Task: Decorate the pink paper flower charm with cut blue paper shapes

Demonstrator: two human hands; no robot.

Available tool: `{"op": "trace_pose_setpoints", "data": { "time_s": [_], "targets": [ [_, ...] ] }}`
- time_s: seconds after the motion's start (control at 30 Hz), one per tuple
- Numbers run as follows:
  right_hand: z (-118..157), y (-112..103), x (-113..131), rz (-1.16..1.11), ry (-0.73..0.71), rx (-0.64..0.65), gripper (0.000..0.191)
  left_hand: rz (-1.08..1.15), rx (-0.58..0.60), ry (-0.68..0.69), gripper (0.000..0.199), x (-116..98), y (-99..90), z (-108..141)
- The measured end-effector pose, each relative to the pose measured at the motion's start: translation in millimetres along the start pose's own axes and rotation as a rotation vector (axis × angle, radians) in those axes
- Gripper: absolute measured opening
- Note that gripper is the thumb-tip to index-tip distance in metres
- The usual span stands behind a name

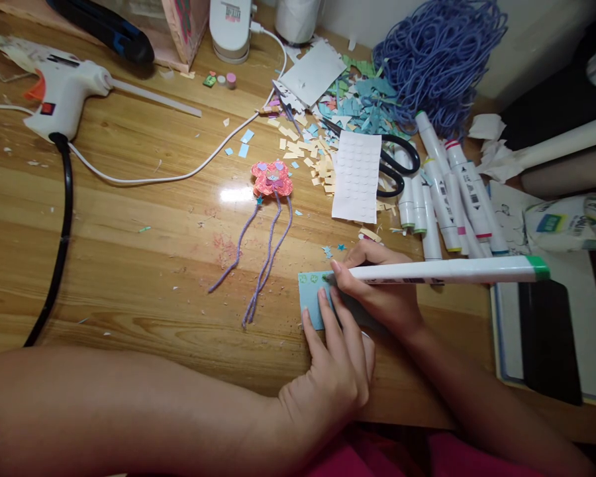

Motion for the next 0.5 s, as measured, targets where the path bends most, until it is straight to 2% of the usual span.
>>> {"op": "trace_pose_setpoints", "data": {
  "time_s": [0.1, 0.27, 0.37, 0.5],
  "targets": [
    [-0.7, -1.7, -0.6, -0.071, -0.006, -0.023, 0.027, -0.026, -0.02, -0.005, 0.022, -0.8, 1.1, -0.3],
    [-4.6, -4.9, -0.4, -0.262, -0.002, -0.152, 0.022, -0.032, -0.033, -0.026, 0.017, -2.7, 3.0, -0.7],
    [-5.1, -3.3, 0.0, -0.303, 0.026, -0.147, 0.018, -0.027, -0.013, -0.022, 0.018, -3.7, 3.4, -0.6],
    [-2.6, -0.4, -1.1, -0.252, 0.003, -0.098, 0.025, -0.029, -0.015, -0.03, 0.02, -3.1, 3.0, -0.4]
  ]
}}
Point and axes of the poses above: each hand's wrist, its own z-axis away from the middle knuckle, its own y-axis out of the palm, x = y × z, the point moved 1 cm from there along -z, towards the middle knuckle, and after that the axes turned 13 degrees about x, right-handed, at the moved point
